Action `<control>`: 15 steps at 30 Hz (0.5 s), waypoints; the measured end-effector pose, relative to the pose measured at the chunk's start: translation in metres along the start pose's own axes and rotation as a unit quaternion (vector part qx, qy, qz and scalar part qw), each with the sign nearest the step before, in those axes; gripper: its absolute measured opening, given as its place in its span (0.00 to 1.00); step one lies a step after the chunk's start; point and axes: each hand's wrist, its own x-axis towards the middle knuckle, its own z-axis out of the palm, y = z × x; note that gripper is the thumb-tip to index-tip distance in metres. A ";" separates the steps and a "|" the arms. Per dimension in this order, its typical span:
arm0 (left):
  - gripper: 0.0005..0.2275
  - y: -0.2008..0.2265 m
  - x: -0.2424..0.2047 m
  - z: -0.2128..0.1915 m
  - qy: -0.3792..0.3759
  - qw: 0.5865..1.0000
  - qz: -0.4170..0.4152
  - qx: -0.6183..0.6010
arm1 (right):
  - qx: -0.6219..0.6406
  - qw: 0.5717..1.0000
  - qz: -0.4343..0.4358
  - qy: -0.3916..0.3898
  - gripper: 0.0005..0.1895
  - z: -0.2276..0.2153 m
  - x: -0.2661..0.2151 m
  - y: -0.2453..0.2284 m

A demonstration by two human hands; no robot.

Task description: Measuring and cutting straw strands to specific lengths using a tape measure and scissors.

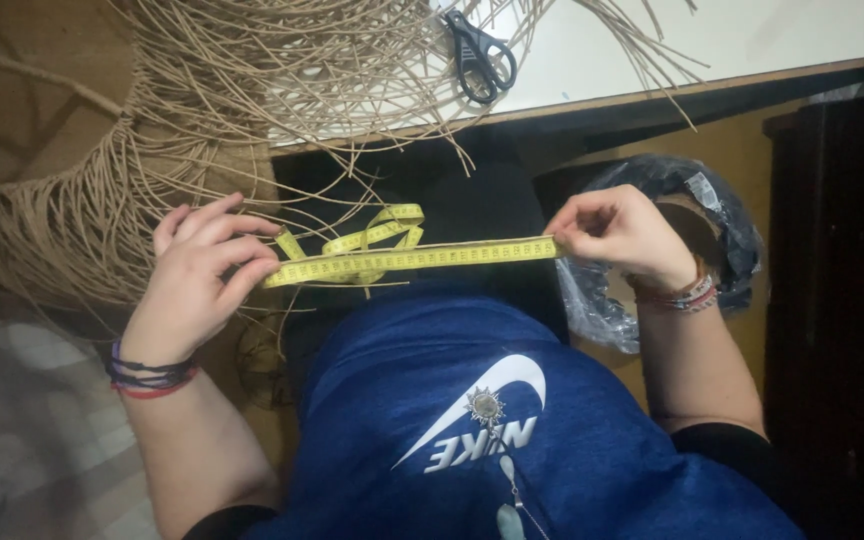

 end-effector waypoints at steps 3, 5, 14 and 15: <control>0.07 -0.003 -0.002 0.001 -0.005 1.000 -0.004 -0.002 | -0.022 1.000 0.011 0.015 0.07 0.006 0.002 0.001; 0.07 -0.005 -0.002 0.001 -0.018 1.000 -0.009 -0.001 | -0.028 0.999 0.017 0.026 0.05 0.013 0.003 -0.001; 0.12 0.031 0.031 0.062 -0.048 0.986 -0.057 0.146 | 0.013 0.998 0.032 0.046 0.05 0.067 0.028 -0.002; 0.09 0.043 0.042 0.078 0.005 0.988 0.021 0.151 | 0.007 0.999 0.023 0.044 0.05 0.075 0.033 0.001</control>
